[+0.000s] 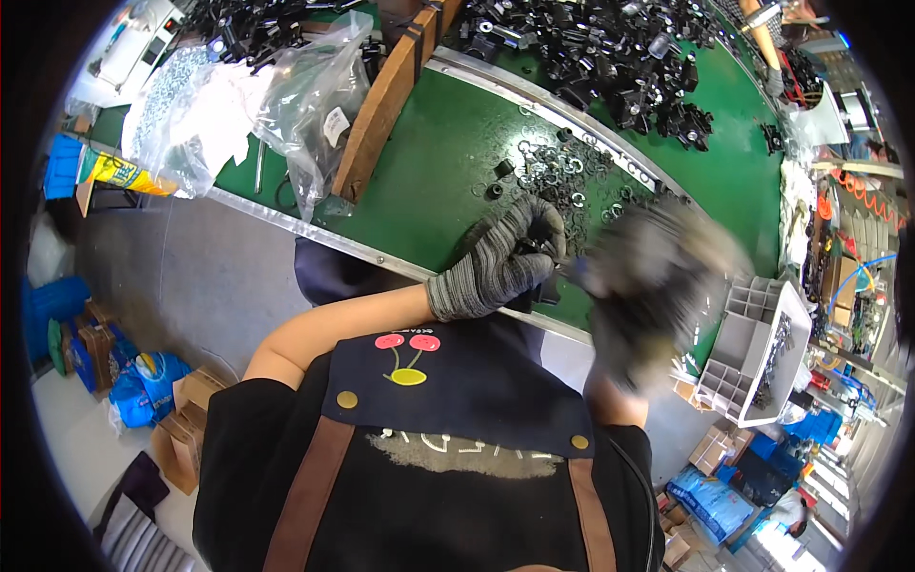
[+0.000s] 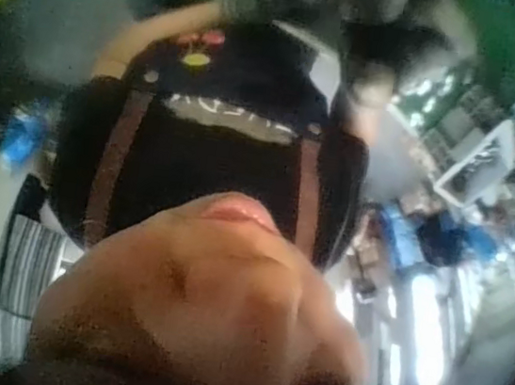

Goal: Manually assembling small black plastic components at a factory workstation.

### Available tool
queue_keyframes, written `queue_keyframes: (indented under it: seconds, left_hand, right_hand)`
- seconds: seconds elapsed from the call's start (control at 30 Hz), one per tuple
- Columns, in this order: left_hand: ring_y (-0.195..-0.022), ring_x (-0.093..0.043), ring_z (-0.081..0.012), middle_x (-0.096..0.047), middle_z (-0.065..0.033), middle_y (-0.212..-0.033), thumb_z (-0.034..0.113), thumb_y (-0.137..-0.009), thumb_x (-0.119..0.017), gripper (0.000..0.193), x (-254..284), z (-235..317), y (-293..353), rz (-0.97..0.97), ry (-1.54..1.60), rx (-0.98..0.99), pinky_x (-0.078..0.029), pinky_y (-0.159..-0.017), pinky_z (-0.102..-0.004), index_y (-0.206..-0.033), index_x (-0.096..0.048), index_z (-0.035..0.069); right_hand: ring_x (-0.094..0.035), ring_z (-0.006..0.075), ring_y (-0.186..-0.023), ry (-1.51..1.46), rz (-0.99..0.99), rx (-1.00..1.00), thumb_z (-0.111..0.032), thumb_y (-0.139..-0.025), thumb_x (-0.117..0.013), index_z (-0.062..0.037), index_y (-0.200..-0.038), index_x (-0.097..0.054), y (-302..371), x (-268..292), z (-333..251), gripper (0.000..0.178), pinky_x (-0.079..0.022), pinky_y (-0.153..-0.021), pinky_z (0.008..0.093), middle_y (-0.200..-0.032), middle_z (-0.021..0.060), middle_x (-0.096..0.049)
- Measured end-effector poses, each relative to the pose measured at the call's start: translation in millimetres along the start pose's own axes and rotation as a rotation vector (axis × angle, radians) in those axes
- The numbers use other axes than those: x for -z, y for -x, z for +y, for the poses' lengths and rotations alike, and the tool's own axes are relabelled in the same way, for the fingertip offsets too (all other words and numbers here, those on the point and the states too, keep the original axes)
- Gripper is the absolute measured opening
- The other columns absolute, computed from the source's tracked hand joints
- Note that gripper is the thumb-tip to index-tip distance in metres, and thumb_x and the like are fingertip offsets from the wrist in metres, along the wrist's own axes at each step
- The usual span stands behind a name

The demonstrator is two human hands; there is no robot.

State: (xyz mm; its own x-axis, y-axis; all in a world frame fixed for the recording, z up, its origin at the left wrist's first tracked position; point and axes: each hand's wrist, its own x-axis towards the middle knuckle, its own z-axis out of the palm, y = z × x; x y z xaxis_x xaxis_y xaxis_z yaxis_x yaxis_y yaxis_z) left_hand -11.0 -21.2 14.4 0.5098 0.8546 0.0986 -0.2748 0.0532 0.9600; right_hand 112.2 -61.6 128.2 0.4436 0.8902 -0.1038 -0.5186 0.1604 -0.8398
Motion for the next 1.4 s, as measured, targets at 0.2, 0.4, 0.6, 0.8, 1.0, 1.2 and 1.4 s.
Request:
queue_keyframes:
  seconds: [0.2, 0.4, 0.6, 0.8, 1.0, 1.2, 1.4]
  left_hand:
    - [-0.106, -0.055, -0.0146, -0.059, -0.0054, -0.112, 0.041, -0.096, -0.061, 0.044, 5.5, -15.8, 7.1, -0.114, 0.250, 0.026, -0.044, -0.098, -0.0316, -0.121, -0.052, 0.006]
    - [-0.102, -0.057, -0.0143, -0.061, -0.0048, -0.108, 0.056, -0.097, -0.054, 0.052, 2.1, -22.5, 7.6, -0.091, 0.287, 0.057, -0.044, -0.097, -0.0308, -0.116, -0.054, 0.007]
    - [-0.102, -0.059, -0.0144, -0.063, -0.0063, -0.108, 0.060, -0.095, -0.056, 0.057, 3.5, -21.9, 7.9, -0.099, 0.372, 0.092, -0.045, -0.097, -0.0311, -0.113, -0.056, 0.007]
    - [-0.103, -0.059, -0.0151, -0.063, -0.0075, -0.107, 0.059, -0.094, -0.057, 0.056, 4.4, -32.8, 6.4, -0.084, 0.451, 0.096, -0.046, -0.097, -0.0318, -0.112, -0.056, 0.006]
    - [-0.099, -0.058, -0.0117, -0.062, -0.0042, -0.103, 0.047, -0.100, -0.054, 0.045, 4.8, -26.8, 5.1, -0.085, 0.426, 0.045, -0.047, -0.092, -0.0287, -0.113, -0.057, 0.005]
    - [-0.105, -0.059, -0.0217, -0.059, -0.0104, -0.118, 0.059, -0.095, -0.054, 0.062, 3.2, -21.4, 8.2, -0.049, 0.428, 0.221, -0.048, -0.096, -0.0344, -0.122, -0.053, 0.003]
    - [-0.104, -0.056, -0.0149, -0.059, -0.0052, -0.109, 0.041, -0.093, -0.063, 0.048, 1.9, -8.9, 3.8, -0.056, 0.395, 0.168, -0.046, -0.097, -0.0325, -0.122, -0.053, 0.005]
  right_hand:
    - [-0.063, 0.0204, -0.084, 1.104, -0.625, 0.695, -0.016, -0.083, -0.078, -0.0099, -0.095, -0.071, -89.6, 8.9, 8.4, 0.015, -0.054, -0.072, 0.0347, -0.095, 0.0044, -0.063]
    - [-0.065, 0.0306, -0.086, 1.658, -1.093, 0.460, -0.021, -0.077, -0.082, -0.0054, -0.095, -0.072, -144.5, 20.1, 98.9, 0.026, -0.055, -0.076, 0.0366, -0.096, 0.0118, -0.064]
    - [-0.066, 0.0328, -0.089, 1.952, -1.156, 0.380, -0.024, -0.075, -0.082, -0.0052, -0.093, -0.071, -135.9, 8.6, 100.7, 0.028, -0.056, -0.077, 0.0376, -0.098, 0.0140, -0.064]
    - [-0.064, 0.0320, -0.084, 1.276, -0.696, 0.403, -0.018, -0.075, -0.082, -0.0006, -0.085, -0.068, -99.5, 25.0, 27.0, 0.024, -0.056, -0.073, 0.0397, -0.099, 0.0155, -0.060]
    - [-0.060, 0.0254, -0.081, 1.322, -0.703, 0.484, -0.015, -0.075, -0.084, -0.0034, -0.078, -0.065, -40.7, 32.5, -15.3, 0.023, -0.052, -0.070, 0.0372, -0.088, 0.0113, -0.058]
    - [-0.058, 0.0222, -0.082, 1.499, -0.771, 0.303, -0.023, -0.078, -0.085, -0.0057, -0.081, -0.064, -29.8, 26.4, 8.0, 0.027, -0.051, -0.071, 0.0346, -0.090, 0.0084, -0.056]
    - [-0.057, 0.0176, -0.085, 0.587, -0.475, 0.370, -0.023, -0.083, -0.082, -0.0130, -0.131, -0.055, -37.4, 52.9, 14.5, 0.056, -0.051, -0.070, 0.0306, -0.106, 0.0060, -0.054]
